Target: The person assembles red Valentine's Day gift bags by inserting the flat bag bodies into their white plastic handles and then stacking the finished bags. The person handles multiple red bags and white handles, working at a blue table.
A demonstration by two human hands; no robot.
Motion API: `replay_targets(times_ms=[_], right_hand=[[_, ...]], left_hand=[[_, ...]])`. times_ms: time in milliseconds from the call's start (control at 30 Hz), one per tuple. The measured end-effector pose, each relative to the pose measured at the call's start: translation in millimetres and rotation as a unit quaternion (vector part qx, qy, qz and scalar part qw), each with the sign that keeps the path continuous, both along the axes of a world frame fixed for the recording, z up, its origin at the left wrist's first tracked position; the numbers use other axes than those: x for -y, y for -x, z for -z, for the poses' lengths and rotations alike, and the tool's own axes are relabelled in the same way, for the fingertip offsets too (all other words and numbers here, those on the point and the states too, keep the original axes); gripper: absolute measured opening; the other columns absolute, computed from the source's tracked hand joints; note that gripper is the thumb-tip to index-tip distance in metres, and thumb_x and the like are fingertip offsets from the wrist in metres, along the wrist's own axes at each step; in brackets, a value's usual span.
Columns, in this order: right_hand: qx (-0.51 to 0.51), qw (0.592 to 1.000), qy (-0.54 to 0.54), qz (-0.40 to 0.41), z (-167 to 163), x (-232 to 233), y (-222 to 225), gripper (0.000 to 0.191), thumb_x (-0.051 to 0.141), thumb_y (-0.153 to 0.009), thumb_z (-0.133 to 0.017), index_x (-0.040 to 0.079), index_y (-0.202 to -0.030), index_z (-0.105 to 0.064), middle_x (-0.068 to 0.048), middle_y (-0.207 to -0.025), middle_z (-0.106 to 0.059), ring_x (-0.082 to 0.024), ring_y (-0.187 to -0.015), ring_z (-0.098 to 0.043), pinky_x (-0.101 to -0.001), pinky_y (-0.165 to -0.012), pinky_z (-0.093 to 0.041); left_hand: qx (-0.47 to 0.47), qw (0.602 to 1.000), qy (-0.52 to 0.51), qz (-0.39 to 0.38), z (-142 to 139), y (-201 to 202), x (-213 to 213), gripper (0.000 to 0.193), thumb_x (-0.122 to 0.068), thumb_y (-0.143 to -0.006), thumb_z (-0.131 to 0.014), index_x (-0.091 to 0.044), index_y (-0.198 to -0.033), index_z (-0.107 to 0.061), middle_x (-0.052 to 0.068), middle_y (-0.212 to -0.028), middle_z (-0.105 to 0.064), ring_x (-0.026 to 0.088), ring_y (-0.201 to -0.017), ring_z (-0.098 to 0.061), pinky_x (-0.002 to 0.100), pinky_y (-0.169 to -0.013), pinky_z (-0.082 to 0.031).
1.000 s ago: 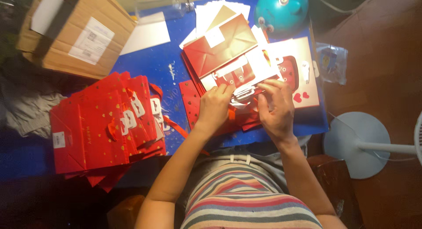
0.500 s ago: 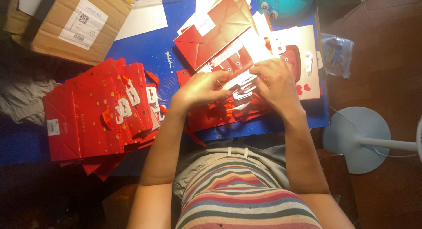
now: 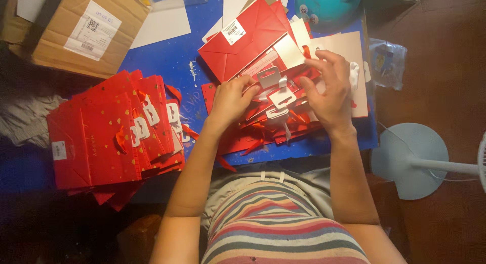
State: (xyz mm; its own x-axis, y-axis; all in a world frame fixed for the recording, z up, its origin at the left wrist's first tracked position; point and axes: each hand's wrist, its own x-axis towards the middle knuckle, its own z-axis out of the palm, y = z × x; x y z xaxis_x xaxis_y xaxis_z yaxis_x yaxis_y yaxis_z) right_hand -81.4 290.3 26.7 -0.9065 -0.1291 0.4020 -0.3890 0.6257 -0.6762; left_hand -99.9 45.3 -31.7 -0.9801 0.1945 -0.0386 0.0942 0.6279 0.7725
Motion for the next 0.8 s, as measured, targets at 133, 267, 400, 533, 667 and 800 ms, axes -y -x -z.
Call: replay_targets(times_ms=[133, 267, 400, 533, 667, 800], right_hand=[[-0.026, 0.996, -0.075, -0.03, 3, 3, 4, 0.018, 0.008, -0.09, -0.076, 0.008, -0.108, -0.077, -0.017, -0.135, -0.061, -0.036, -0.122, -0.054, -0.045, -0.105, -0.045], [0.06, 0.996, -0.038, -0.054, 9, 1, 13, 0.02, 0.008, -0.099, -0.071, 0.005, -0.119, -0.075, -0.011, -0.131, -0.067, -0.032, -0.125, -0.063, -0.0423, -0.107, -0.049], [0.099, 0.994, 0.038, -0.031, 11, 0, 9, 0.026, 0.008, -0.099, -0.067, 0.006, -0.124, -0.07, -0.014, -0.135, -0.063, -0.03, -0.123, -0.063, -0.0376, -0.099, -0.055], [-0.008, 1.0, 0.011, 0.005, 11, 1, 2, 0.029, 0.003, -0.097, -0.069, 0.003, -0.127, -0.068, -0.017, -0.134, -0.062, -0.033, -0.128, -0.059, -0.0416, -0.108, -0.049], [-0.026, 0.996, 0.059, 0.063, 16, 4, -17, 0.027, 0.0, -0.103, -0.066, 0.004, -0.13, -0.067, -0.016, -0.137, -0.061, -0.033, -0.133, -0.058, -0.0432, -0.114, -0.047], [0.007, 0.994, 0.065, 0.086, 26, 10, -43, 0.025, 0.001, -0.102, -0.063, 0.005, -0.127, -0.068, -0.014, -0.135, -0.062, -0.031, -0.129, -0.06, -0.0413, -0.11, -0.049]], left_hand=[[0.01, 0.999, -0.038, 0.027, -16, -6, -3, 0.029, -0.034, -0.088, -0.071, -0.009, -0.103, -0.074, 0.008, -0.095, -0.078, 0.025, -0.086, -0.077, 0.039, -0.076, -0.058], [-0.071, 0.995, 0.021, 0.065, -29, -20, -11, 0.047, -0.039, -0.074, -0.081, -0.007, -0.108, -0.072, 0.011, -0.093, -0.072, 0.03, -0.087, -0.073, 0.043, -0.074, -0.055], [-0.101, 0.99, 0.025, 0.094, -31, -19, -15, 0.049, -0.036, -0.075, -0.083, -0.007, -0.113, -0.071, 0.012, -0.097, -0.07, 0.032, -0.091, -0.07, 0.044, -0.076, -0.054], [-0.052, 0.992, 0.004, 0.116, -24, -14, -10, 0.036, -0.034, -0.083, -0.076, -0.009, -0.109, -0.072, 0.014, -0.091, -0.072, 0.032, -0.086, -0.072, 0.045, -0.075, -0.055], [-0.036, 0.995, 0.013, 0.094, -13, -6, -3, 0.02, -0.026, -0.099, -0.063, -0.009, -0.109, -0.069, 0.017, -0.089, -0.074, 0.036, -0.085, -0.073, 0.048, -0.079, -0.056], [-0.064, 0.997, -0.007, 0.042, -5, -8, -7, 0.045, -0.015, -0.1, -0.054, -0.01, -0.144, -0.049, 0.02, -0.084, -0.071, 0.042, -0.077, -0.07, 0.053, -0.074, -0.053]])
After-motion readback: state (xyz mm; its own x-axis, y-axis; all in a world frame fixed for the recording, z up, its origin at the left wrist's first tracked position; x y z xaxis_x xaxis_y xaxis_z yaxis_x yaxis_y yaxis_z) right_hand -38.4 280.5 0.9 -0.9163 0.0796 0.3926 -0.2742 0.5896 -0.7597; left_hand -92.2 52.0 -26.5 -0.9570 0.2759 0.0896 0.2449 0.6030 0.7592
